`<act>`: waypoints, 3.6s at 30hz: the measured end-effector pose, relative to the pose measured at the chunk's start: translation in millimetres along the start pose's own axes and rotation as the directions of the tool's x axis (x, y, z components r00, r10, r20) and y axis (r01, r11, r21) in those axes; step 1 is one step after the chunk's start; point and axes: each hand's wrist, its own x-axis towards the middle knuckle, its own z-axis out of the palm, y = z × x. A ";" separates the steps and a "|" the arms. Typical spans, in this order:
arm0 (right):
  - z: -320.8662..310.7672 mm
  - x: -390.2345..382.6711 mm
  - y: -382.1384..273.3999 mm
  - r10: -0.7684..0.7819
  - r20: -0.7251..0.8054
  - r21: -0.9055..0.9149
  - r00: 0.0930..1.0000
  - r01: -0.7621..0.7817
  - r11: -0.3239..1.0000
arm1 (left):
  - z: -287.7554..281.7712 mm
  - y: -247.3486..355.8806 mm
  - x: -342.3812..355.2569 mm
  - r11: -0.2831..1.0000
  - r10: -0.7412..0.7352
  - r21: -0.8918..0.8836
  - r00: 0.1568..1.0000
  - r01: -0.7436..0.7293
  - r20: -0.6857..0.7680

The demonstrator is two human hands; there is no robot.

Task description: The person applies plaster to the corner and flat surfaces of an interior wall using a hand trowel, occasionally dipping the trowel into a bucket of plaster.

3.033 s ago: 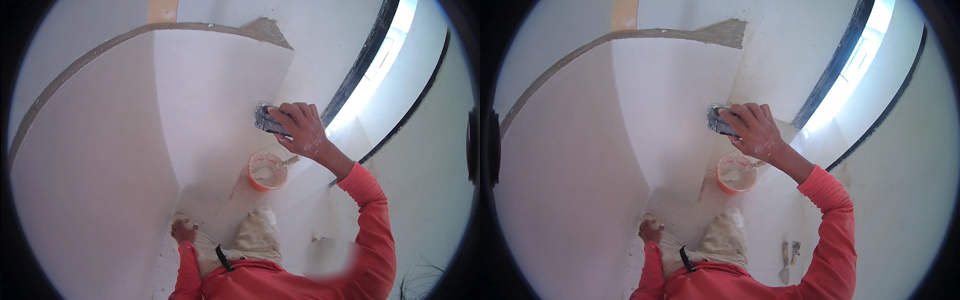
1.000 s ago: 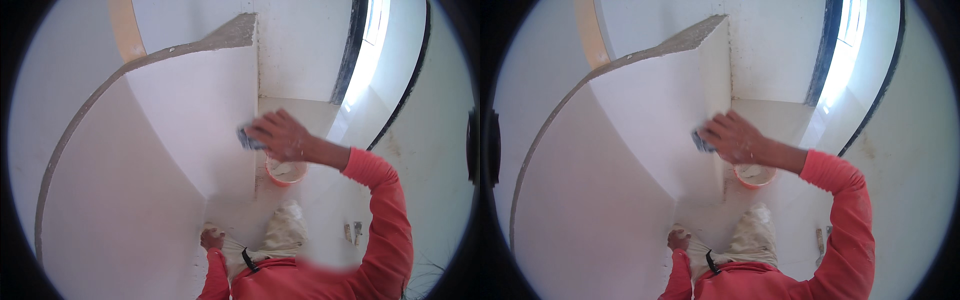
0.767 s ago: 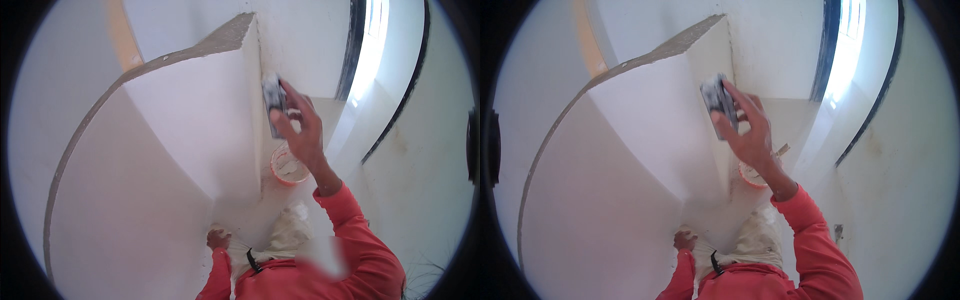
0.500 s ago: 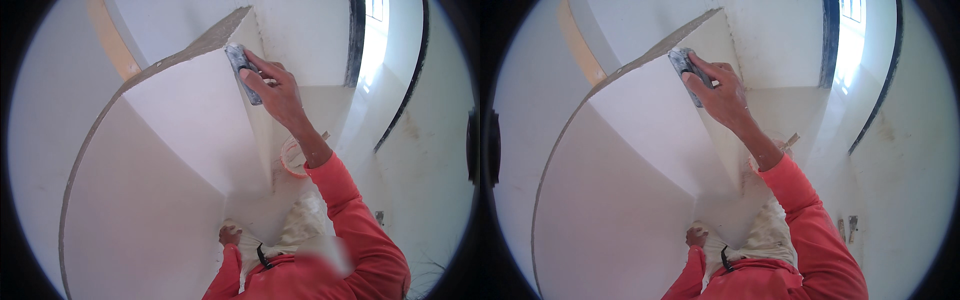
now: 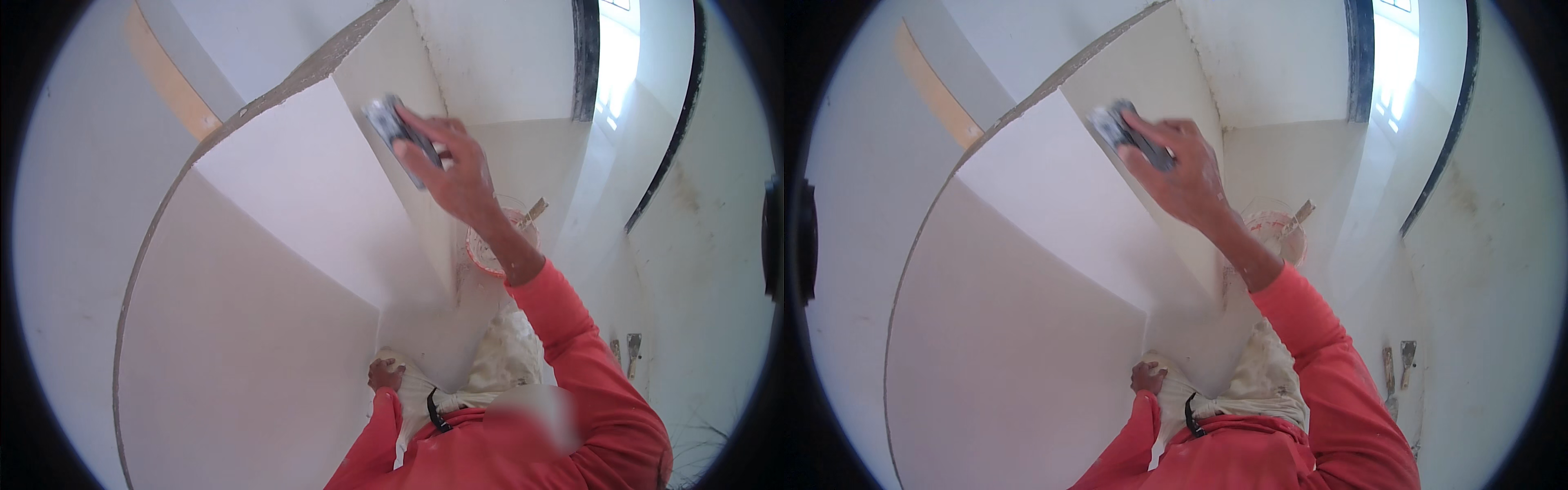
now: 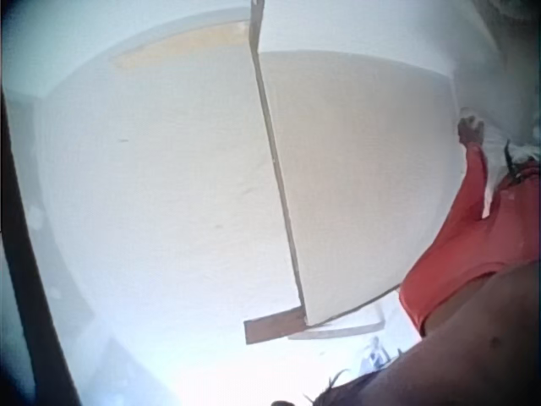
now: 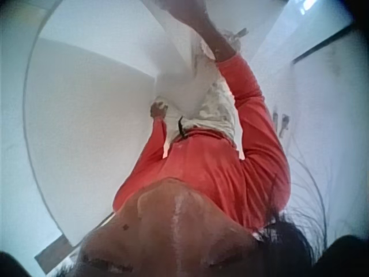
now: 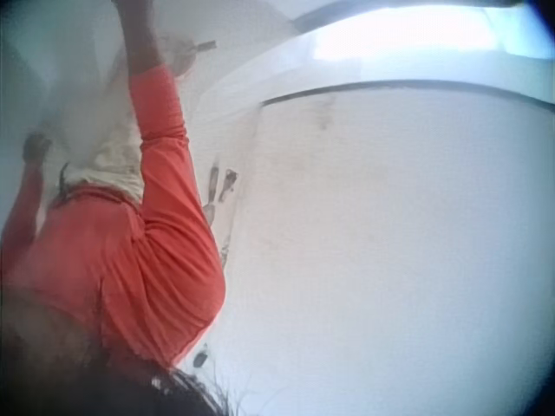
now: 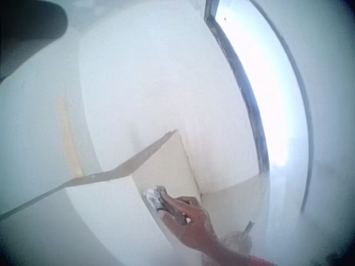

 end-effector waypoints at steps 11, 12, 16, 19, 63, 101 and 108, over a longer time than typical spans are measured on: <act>8.6 -117.7 96.5 0.303 0.080 -0.083 0.950 -0.296 0.951 | -4.1 2.0 -2.4 1.000 0.012 -0.017 1.000 -0.012 -0.003; 2.1 -144.0 120.4 0.400 0.116 -0.100 0.909 -0.390 0.916 | -2.7 5.3 -1.8 0.999 0.026 -0.020 1.000 -0.026 -0.006; -9.1 -192.0 161.2 0.475 0.116 -0.189 0.872 -0.450 0.873 | 0.7 13.3 1.0 1.000 0.023 -0.017 1.000 -0.023 0.011; -2.2 -139.3 115.4 0.395 0.068 -0.056 0.916 -0.392 0.918 | -4.6 1.4 -0.8 1.000 -0.004 -0.015 0.999 0.005 0.043; 34.7 -297.6 298.2 0.955 0.102 0.526 0.278 -0.830 0.185 | -4.2 22.6 -4.8 0.998 0.028 0.056 0.999 -0.029 0.034; 10.7 -168.2 115.3 0.370 0.007 0.277 0.929 -0.358 0.892 | 2.8 9.9 1.5 0.991 -0.002 0.135 0.998 -0.007 0.068; 31.3 -301.9 323.2 0.991 -0.028 0.607 0.130 -0.785 0.120 | 3.6 17.3 -1.6 0.974 0.124 0.191 0.992 -0.122 0.003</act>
